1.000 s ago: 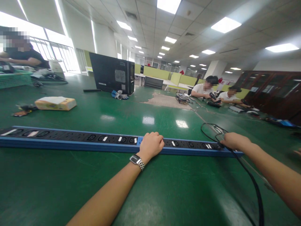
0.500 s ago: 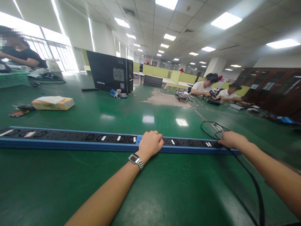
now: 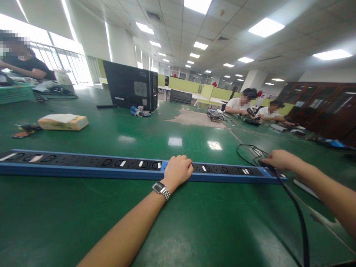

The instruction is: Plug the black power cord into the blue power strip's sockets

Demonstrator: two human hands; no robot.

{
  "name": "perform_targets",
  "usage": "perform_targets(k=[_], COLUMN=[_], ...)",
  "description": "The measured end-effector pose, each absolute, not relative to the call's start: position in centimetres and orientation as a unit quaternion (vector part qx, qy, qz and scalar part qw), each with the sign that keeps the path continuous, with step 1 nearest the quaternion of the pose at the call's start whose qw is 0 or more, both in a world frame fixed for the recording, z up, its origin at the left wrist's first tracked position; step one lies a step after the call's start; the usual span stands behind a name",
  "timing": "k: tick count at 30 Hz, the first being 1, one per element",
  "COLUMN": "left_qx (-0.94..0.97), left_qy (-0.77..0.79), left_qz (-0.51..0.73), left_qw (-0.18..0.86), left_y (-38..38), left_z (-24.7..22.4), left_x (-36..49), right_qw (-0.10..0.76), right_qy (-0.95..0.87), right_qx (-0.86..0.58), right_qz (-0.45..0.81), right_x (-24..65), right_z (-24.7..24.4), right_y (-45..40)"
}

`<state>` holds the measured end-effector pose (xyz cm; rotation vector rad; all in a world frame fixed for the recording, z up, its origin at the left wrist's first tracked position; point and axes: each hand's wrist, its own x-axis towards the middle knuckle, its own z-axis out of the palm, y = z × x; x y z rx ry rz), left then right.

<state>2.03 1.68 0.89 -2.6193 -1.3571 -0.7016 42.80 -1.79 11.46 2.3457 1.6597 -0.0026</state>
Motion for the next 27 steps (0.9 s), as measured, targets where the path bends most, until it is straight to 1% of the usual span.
perform_targets(k=[2, 4, 6, 8, 12, 15, 27], left_qx=[-0.862, -0.861, -0.861, -0.861, -0.860, -0.861, -0.861], left_qy=[-0.447, -0.448, -0.447, -0.446, -0.445, -0.445, -0.447], left_qz=[-0.232, -0.234, -0.237, -0.239, -0.242, -0.243, -0.237], left_qw=[0.053, 0.052, 0.051, 0.052, 0.054, 0.052, 0.050], left_y=[1.7, 1.7, 1.6, 1.6, 1.5, 1.6, 1.6], left_z=[0.9, 0.9, 0.9, 0.9, 0.9, 0.9, 0.8], left_x=[2.0, 2.0, 1.9, 1.9, 1.8, 1.9, 1.9], right_qw=[0.108, 0.073, 0.041, 0.024, 0.078, 0.106, 0.150], right_qy=[0.567, 0.550, 0.552, 0.564, 0.581, 0.589, 0.552], right_qx=[0.816, 0.826, 0.817, 0.803, 0.791, 0.786, 0.807], right_qz=[-0.037, -0.106, -0.161, -0.190, -0.176, -0.153, -0.146], right_x=[41.5, 39.3, 36.8, 34.6, 32.6, 32.7, 31.1], right_z=[13.4, 14.6, 14.7, 13.7, 10.7, 9.5, 9.8], right_y=[-1.9, -2.1, -2.2, -2.0, -1.1, -0.3, -0.2])
